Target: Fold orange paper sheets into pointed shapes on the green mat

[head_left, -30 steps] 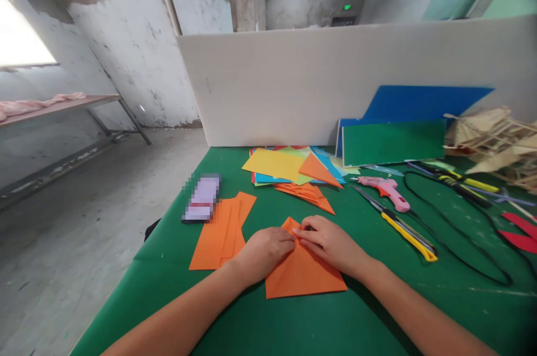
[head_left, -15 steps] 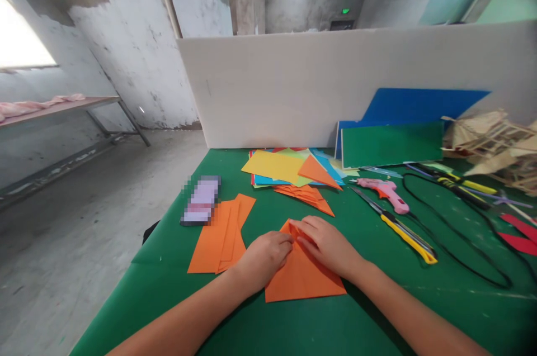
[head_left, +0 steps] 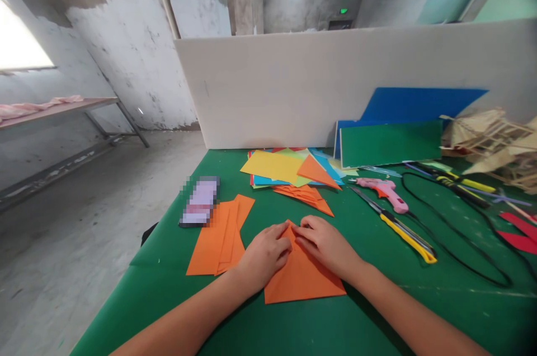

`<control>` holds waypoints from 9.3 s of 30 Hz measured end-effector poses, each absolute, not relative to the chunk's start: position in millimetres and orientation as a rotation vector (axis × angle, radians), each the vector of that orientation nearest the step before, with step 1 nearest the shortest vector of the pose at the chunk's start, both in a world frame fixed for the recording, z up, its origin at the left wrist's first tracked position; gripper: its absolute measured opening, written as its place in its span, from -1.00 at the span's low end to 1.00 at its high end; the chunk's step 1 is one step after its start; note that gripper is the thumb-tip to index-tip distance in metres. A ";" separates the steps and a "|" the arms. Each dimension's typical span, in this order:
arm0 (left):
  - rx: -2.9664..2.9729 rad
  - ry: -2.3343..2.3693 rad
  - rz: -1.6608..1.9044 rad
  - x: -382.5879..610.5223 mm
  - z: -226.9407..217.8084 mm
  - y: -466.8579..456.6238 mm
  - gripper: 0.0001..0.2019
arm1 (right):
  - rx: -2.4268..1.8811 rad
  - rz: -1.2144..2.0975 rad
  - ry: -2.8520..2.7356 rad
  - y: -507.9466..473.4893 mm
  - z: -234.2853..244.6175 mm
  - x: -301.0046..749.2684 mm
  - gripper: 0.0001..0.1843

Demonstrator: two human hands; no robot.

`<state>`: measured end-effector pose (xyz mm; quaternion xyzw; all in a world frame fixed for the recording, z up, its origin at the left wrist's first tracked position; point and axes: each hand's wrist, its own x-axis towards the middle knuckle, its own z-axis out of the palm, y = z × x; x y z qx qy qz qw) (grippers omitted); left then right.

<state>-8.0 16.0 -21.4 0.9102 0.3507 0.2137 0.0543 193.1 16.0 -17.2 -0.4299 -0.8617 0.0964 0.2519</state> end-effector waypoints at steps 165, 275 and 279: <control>2.839 1.178 0.205 -4.1 -0.4 15.6 -0.66 | -0.847 0.182 -2.600 14.6 -10.3 220.2 -0.74; 2.764 1.528 -0.134 1.3 20.7 -3.9 -0.76 | -1.111 0.352 -2.371 12.0 -17.1 195.5 -0.69; 2.777 1.341 0.167 3.0 7.4 1.2 -0.86 | -1.183 0.247 -2.397 14.6 -18.5 198.6 -0.70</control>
